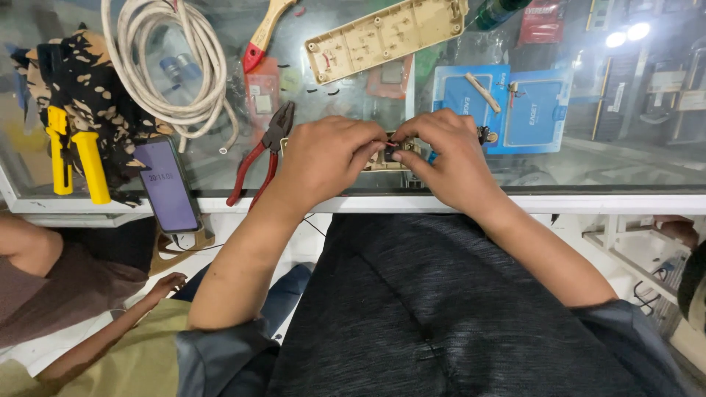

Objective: Connecting internal wires to the terminals of a power strip using pliers

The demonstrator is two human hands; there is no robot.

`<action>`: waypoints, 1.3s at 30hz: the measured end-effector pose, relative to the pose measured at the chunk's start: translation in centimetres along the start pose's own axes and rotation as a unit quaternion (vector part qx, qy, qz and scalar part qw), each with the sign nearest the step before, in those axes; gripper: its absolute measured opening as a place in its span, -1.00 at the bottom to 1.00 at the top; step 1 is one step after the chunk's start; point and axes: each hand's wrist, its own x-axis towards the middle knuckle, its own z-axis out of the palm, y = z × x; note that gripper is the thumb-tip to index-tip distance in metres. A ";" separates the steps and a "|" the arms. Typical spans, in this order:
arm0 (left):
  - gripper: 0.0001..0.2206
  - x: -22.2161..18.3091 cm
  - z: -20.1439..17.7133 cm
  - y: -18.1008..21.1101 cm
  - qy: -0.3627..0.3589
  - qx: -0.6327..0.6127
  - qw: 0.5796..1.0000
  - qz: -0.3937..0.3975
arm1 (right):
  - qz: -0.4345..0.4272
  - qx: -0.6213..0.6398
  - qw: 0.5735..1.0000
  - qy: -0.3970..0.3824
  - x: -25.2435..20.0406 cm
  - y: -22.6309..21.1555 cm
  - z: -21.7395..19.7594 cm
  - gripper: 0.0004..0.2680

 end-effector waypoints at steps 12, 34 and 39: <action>-0.93 1.9 0.1 -1.2 -0.099 -0.066 0.984 -0.129 | -0.071 -0.035 0.996 0.048 -0.1 -0.2 0.6 -0.94; -0.86 4.8 -2.5 1.4 -0.210 -0.115 0.934 -0.265 | -0.267 -0.291 0.912 0.113 -0.7 1.9 2.0 -0.93; -0.51 2.4 -2.4 1.0 -0.145 -0.067 0.961 -0.224 | -0.247 -0.211 0.943 0.079 -0.7 1.6 1.4 -0.95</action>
